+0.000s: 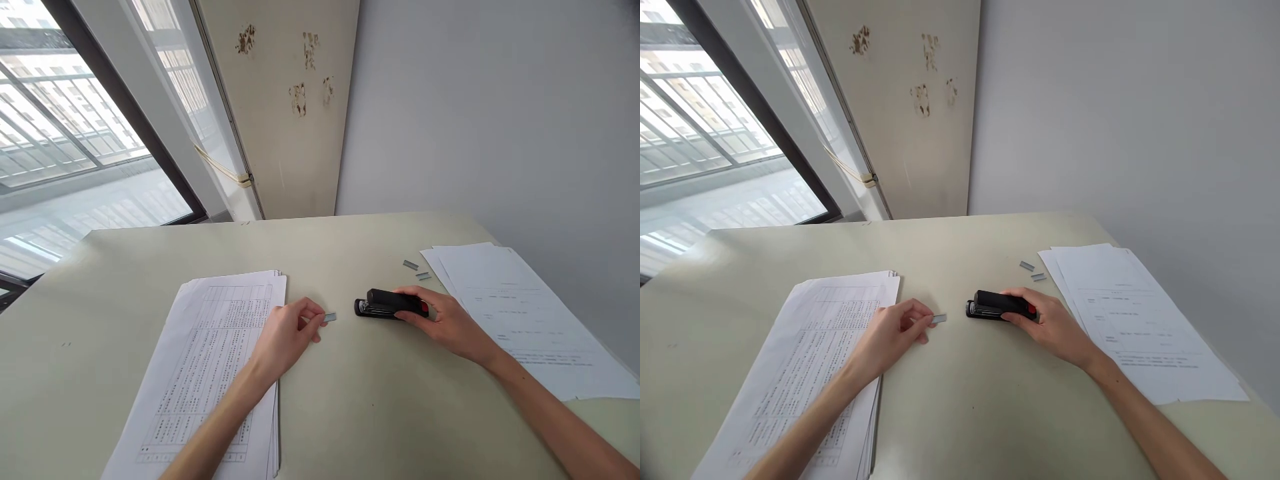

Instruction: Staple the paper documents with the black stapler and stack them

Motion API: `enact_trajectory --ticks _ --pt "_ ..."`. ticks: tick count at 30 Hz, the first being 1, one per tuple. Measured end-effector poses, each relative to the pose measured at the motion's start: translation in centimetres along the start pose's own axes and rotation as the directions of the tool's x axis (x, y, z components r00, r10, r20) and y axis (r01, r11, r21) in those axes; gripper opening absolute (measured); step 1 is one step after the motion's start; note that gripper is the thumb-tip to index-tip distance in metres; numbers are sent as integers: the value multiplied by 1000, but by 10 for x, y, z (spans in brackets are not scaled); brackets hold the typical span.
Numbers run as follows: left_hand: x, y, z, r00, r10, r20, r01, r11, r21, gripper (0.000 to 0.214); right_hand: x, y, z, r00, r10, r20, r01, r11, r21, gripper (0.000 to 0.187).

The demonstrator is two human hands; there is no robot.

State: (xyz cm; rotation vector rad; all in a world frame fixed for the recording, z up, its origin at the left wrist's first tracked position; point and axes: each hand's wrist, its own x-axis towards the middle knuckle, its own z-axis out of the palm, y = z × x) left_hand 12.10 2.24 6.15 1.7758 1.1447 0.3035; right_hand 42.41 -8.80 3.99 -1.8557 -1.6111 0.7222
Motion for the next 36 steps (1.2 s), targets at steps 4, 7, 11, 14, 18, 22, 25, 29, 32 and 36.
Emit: enact_trajectory --ticks 4,7,11,14,18,22,25,29,32,36 --pt "18 -1 -1 991 51 -126 -32 989 147 19 -1 -1 2 999 32 -12 -32 999 7 43" --pt "40 2 -9 967 94 -236 -27 962 271 15 -2 -1 3 998 48 -30 -48 999 -2 45" --pt "69 1 -24 924 128 -360 19 926 378 14 -2 0 3 998 52 -20 -52 999 4 44" --pt "85 -3 -33 902 152 -404 33 909 416 14 -2 0 3 999 44 -16 -44 999 11 40" --pt "92 -11 -37 891 192 -412 7 900 435 14 -1 -1 3 999 47 -11 -47 999 7 38" --pt "91 -20 -35 872 248 -422 -30 888 460 15 -1 -3 4 998 56 -18 -56 998 3 37" --pt "90 -27 -35 862 288 -417 -59 875 481 14 0 -2 5 999 38 -10 -38 999 8 35" --pt "86 -31 -37 839 345 -420 -94 854 512 16 6 -1 8 998 -67 -10 67 997 -39 32" --pt "77 -24 -32 813 424 -399 -157 820 550 20 11 -8 12 989 -144 -24 142 987 -71 27" --pt "54 -9 2 807 563 -178 -385 731 564 18 16 -23 15 980 -199 -22 197 977 -82 23"
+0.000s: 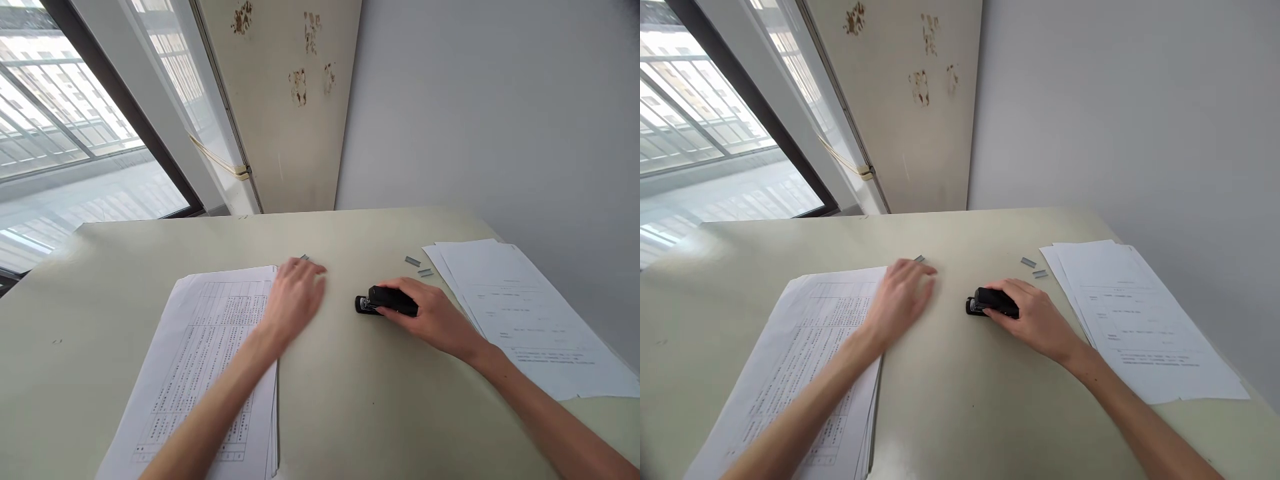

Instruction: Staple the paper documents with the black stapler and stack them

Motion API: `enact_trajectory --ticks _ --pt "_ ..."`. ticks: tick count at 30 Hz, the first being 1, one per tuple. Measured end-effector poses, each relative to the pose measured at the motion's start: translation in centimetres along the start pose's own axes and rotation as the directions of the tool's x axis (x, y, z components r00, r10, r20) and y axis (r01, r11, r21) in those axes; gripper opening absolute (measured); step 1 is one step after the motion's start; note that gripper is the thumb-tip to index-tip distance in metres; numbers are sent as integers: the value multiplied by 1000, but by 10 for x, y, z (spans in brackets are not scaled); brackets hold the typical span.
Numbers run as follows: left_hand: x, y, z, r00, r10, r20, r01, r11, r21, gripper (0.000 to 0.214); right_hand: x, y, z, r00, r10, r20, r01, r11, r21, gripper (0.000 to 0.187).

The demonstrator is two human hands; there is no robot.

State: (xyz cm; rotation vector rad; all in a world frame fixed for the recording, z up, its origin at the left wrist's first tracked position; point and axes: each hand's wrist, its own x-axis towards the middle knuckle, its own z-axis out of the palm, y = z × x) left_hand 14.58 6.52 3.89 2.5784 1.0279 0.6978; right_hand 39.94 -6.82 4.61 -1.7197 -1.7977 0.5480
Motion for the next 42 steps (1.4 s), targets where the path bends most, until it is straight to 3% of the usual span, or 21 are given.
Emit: enact_trajectory --ticks 3,6,8,11,13,15,26,34,40,42 --pt "-13 29 19 987 127 95 -120 990 -72 15 2 -5 -4 999 11 41 -12 1000 1 26" --pt "-18 41 36 985 133 113 -122 988 -99 23 -8 0 -13 992 96 76 -95 995 -11 34" --pt "-17 43 42 984 129 121 -117 987 -106 25 -21 7 -17 980 198 14 -198 980 -2 37" --pt "-16 41 44 983 126 131 -110 987 -118 24 -42 20 -19 916 378 -135 -367 925 95 43" --pt "-16 41 43 983 121 136 -104 986 -131 23 -50 27 -18 869 469 -159 -450 882 139 51" --pt "-18 41 43 983 115 141 -94 985 -148 24 -52 30 -16 850 508 -142 -490 860 144 56" --pt "-23 36 40 987 30 157 10 969 -249 26 -36 24 -19 889 456 -28 -439 870 224 55" --pt "-24 37 30 982 16 190 40 958 -286 30 -45 27 -16 888 455 -66 -436 879 195 52" --pt "-30 29 12 973 -9 233 87 940 -330 28 -48 25 -15 960 276 -45 -271 957 103 47" --pt "-33 29 5 968 -8 253 100 931 -352 37 -42 25 -14 973 229 -5 -228 971 78 44"
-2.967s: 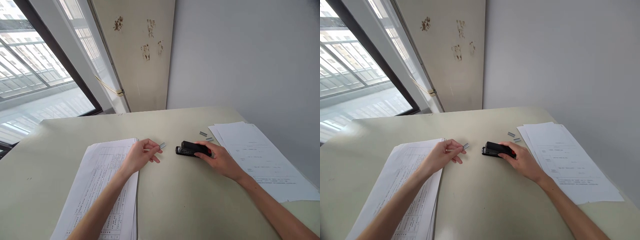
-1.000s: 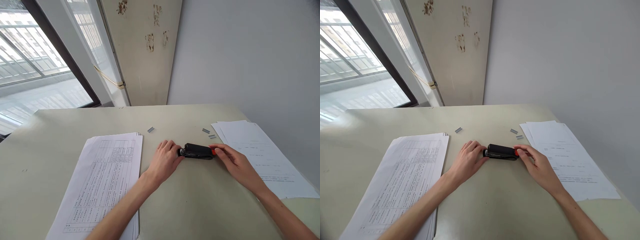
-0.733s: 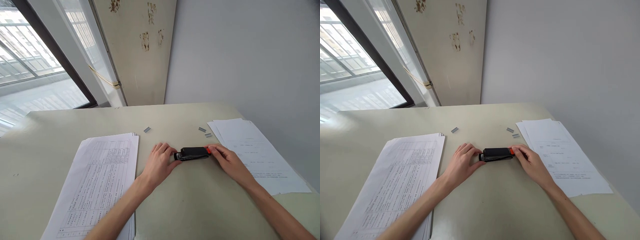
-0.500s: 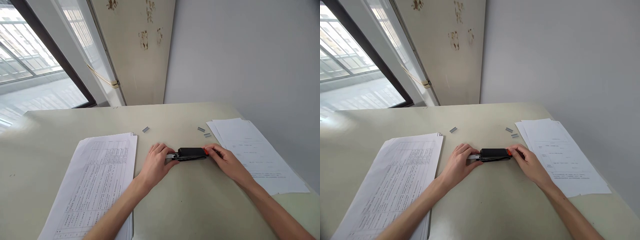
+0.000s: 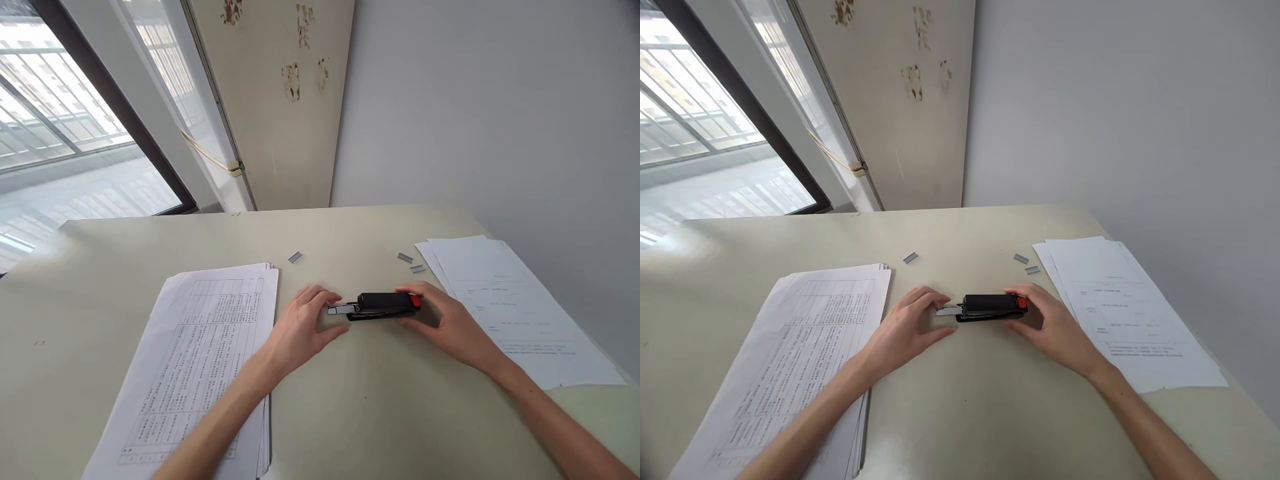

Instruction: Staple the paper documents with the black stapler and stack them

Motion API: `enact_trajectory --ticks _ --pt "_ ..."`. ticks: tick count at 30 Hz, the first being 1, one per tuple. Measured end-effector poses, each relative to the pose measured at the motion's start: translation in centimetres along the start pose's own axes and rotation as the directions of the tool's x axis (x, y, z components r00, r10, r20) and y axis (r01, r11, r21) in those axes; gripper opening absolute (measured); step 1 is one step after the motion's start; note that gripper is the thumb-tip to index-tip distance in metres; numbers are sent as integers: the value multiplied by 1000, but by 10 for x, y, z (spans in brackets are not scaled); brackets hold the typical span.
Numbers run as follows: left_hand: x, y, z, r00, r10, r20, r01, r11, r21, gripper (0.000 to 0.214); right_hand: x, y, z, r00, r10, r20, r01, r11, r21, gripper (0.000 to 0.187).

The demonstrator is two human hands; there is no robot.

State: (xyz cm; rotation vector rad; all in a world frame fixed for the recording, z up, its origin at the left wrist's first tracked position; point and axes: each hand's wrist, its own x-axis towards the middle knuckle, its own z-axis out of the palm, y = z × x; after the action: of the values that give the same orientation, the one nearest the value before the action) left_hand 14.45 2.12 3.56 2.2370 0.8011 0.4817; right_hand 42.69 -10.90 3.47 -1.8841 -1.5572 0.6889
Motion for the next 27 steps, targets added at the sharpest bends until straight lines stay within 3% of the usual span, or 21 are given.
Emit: enact_trajectory --ticks 2,4,8,12,15,18,21,25,27 --pt "-3 4 -5 999 -40 23 43 993 -112 47 7 -2 0 999 6 45 -6 1000 6 39" --pt "-3 10 -9 987 -153 57 163 936 -312 47 13 -6 -2 995 41 92 -43 999 18 38" --pt "1 18 -9 908 -404 107 375 676 -635 50 16 -16 -12 979 78 190 -88 995 44 45" --pt "5 21 -1 858 -454 240 422 355 -834 55 11 -34 -24 948 115 298 -140 988 63 43" --pt "3 26 2 778 -437 451 551 130 -824 60 9 -51 -31 904 187 385 -244 964 104 40" --pt "-2 35 3 734 -304 608 638 3 -770 68 14 -66 -39 826 227 515 -364 914 181 41" --pt "-8 43 6 705 -228 671 673 -79 -735 69 25 -74 -45 757 186 627 -387 900 201 46" --pt "-17 53 14 626 -283 726 699 -209 -684 60 36 -73 -48 722 148 675 -339 927 159 49" --pt "-20 56 17 623 -268 735 683 -272 -678 60 39 -70 -49 702 131 700 -318 937 144 49"
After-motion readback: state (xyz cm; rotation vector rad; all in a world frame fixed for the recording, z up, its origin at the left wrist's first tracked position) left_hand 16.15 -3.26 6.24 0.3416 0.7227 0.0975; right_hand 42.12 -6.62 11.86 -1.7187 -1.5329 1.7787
